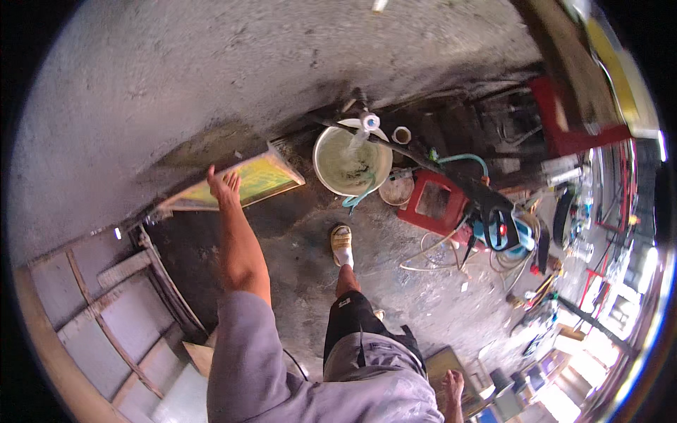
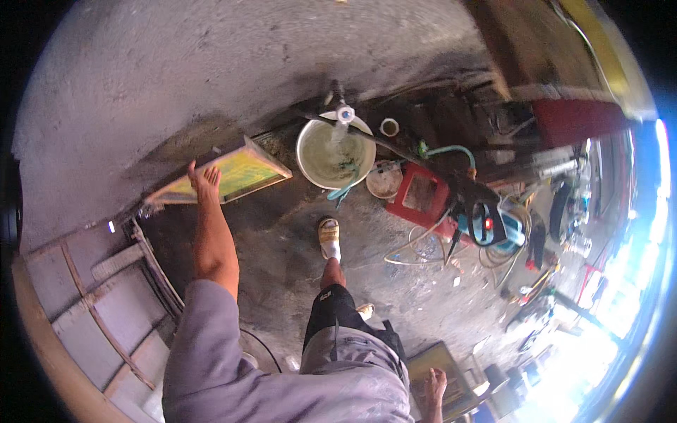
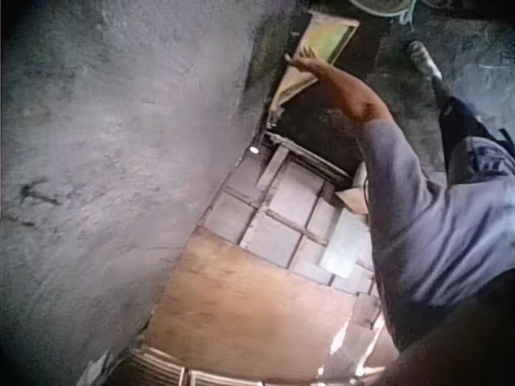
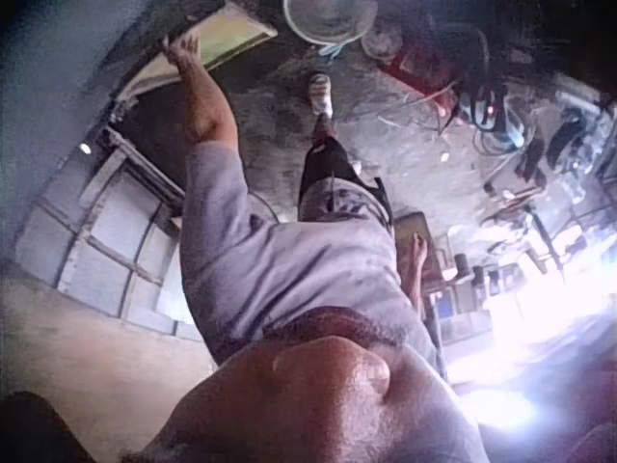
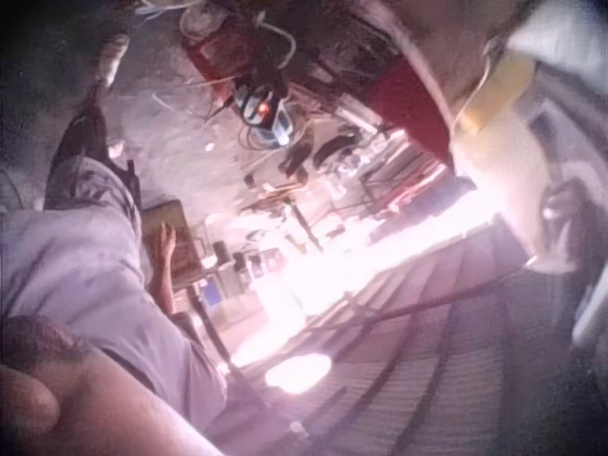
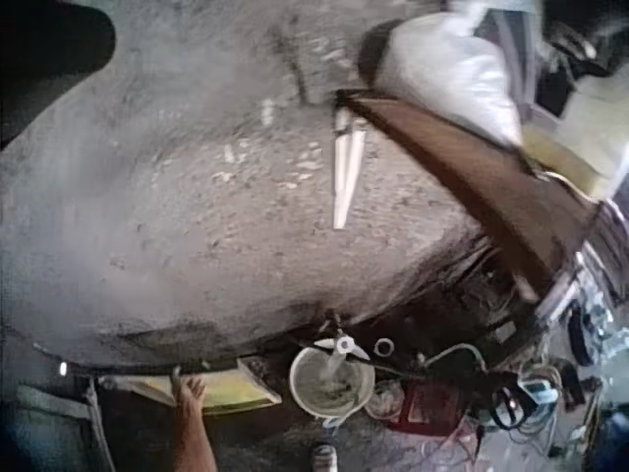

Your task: The person uses a pressure washer to clean several framed mesh screens in a workshop. They spray each screen, flip it to clean both sides, and place it aside after washing.

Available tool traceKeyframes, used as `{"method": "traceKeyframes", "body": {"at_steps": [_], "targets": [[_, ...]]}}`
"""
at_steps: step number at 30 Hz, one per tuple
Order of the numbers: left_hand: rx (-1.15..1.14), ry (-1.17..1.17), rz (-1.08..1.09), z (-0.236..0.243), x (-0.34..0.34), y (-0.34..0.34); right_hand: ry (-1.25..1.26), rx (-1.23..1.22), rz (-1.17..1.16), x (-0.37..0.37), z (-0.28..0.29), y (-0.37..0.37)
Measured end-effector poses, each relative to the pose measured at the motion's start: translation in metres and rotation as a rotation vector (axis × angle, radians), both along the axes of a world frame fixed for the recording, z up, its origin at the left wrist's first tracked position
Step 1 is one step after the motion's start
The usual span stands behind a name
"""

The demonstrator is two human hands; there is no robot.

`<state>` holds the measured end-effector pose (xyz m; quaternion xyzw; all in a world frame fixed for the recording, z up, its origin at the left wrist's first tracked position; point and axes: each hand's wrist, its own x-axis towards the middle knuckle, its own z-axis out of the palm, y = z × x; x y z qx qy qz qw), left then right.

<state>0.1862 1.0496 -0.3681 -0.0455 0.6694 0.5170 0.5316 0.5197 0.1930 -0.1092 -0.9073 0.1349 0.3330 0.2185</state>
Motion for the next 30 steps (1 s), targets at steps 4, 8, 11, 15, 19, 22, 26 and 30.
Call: {"method": "traceKeyframes", "body": {"at_steps": [4, 8, 11, 15, 19, 22, 26, 30], "targets": [[0.161, -0.247, -0.279, -0.046, -0.079, -0.033, 0.064, 0.146, 0.000, -0.018, -0.025, -0.033], [0.134, -0.295, -0.322, -0.055, -0.077, -0.115, 0.055, 0.039, -0.074, -0.070, -0.051, -0.074], [0.097, -0.101, -0.409, 0.022, -0.056, -0.202, -0.017, 0.130, -0.262, -0.128, -0.052, -0.097], [0.067, -0.036, -0.557, 0.054, -0.056, -0.274, -0.067, 0.210, -0.468, -0.231, -0.075, -0.163], [0.026, -0.052, -0.704, 0.070, -0.017, -0.326, -0.118, 0.169, -0.619, -0.340, -0.095, -0.248], [0.053, -0.004, -0.760, 0.087, 0.019, -0.400, -0.144, 0.112, -0.788, -0.430, -0.100, -0.301], [-0.036, -0.093, -0.974, 0.067, 0.091, -0.503, -0.278, 0.023, -1.083, -0.531, -0.130, -0.358], [-0.126, -0.148, -1.229, 0.050, 0.137, -0.640, -0.364, 0.092, -1.342, -0.525, -0.113, -0.370]]}}
